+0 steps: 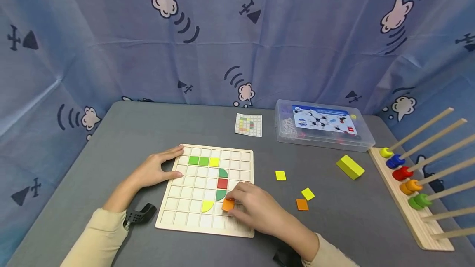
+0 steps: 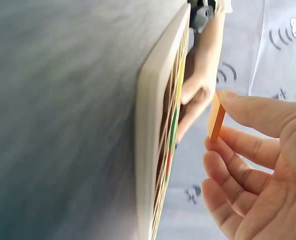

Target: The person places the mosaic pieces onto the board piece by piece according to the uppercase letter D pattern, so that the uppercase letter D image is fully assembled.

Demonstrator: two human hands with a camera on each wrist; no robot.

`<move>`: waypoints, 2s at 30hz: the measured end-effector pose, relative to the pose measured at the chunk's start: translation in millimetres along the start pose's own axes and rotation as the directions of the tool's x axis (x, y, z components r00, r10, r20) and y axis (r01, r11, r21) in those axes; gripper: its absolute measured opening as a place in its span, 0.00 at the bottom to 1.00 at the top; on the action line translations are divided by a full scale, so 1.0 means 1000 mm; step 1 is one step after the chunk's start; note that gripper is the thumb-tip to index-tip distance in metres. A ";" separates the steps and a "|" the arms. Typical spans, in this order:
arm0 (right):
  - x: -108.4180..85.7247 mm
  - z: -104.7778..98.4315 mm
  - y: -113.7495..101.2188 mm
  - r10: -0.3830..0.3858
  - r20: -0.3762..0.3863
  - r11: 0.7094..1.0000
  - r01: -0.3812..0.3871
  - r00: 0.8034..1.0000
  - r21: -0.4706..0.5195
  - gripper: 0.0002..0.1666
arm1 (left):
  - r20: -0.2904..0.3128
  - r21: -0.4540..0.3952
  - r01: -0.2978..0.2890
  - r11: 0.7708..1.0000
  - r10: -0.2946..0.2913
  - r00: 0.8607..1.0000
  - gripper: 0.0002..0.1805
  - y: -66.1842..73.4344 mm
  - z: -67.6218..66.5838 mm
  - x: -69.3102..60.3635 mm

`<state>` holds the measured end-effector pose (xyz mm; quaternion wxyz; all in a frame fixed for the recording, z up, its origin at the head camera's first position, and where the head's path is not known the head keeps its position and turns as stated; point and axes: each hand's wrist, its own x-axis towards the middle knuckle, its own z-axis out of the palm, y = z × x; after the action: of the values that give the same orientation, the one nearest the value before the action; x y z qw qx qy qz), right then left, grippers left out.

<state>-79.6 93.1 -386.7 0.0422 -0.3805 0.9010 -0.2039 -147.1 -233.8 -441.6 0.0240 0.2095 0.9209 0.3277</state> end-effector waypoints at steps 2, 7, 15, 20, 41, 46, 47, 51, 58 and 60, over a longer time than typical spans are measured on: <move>0.010 0.003 -0.006 -0.022 0.018 1.000 0.022 1.000 -0.006 0.16 | -0.001 0.004 0.000 1.000 0.000 1.000 0.41 0.000 -0.001 0.001; 0.031 0.010 -0.020 -0.063 0.078 0.997 0.066 0.995 -0.039 0.14 | 0.022 -0.005 0.005 1.000 -0.005 1.000 0.40 0.000 0.000 0.004; 0.061 0.021 -0.035 -0.119 0.143 0.983 0.137 0.982 -0.120 0.13 | 0.031 -0.012 0.023 1.000 -0.023 0.999 0.40 -0.004 0.000 0.002; 0.071 0.026 -0.038 -0.122 0.179 0.980 0.147 0.976 -0.134 0.13 | 0.028 -0.012 0.015 1.000 -0.015 0.999 0.41 -0.002 -0.001 0.002; 0.052 0.017 -0.028 -0.041 0.133 0.996 0.051 0.990 -0.074 0.21 | 0.020 -0.004 0.007 1.000 -0.007 1.000 0.40 -0.004 0.000 0.001; 0.029 0.003 -0.010 -0.001 0.085 1.000 0.000 0.996 0.014 0.22 | 0.016 0.001 0.010 1.000 -0.010 1.000 0.41 -0.002 -0.001 0.001; 0.024 0.000 -0.007 0.010 0.079 1.000 -0.012 0.997 0.023 0.23 | 0.015 0.002 0.009 1.000 -0.009 1.000 0.41 -0.002 -0.002 0.001; 0.002 -0.011 0.009 0.091 0.063 0.995 -0.093 0.994 0.034 0.24 | 0.017 0.009 0.002 1.000 -0.002 1.000 0.41 -0.002 -0.001 0.001; -0.037 -0.027 0.038 0.216 0.039 0.976 -0.217 0.976 0.032 0.28 | 0.019 0.010 -0.007 1.000 0.006 1.000 0.41 -0.004 0.000 0.001; -0.048 -0.031 0.047 0.254 0.038 0.966 -0.256 0.966 0.039 0.29 | 0.020 0.006 -0.007 1.000 0.007 1.000 0.41 -0.004 0.000 0.001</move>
<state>-84.0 166.5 -380.6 0.0911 -0.2638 0.9370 -0.2099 -149.6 -235.7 -443.9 0.0312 0.2161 0.9209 0.3230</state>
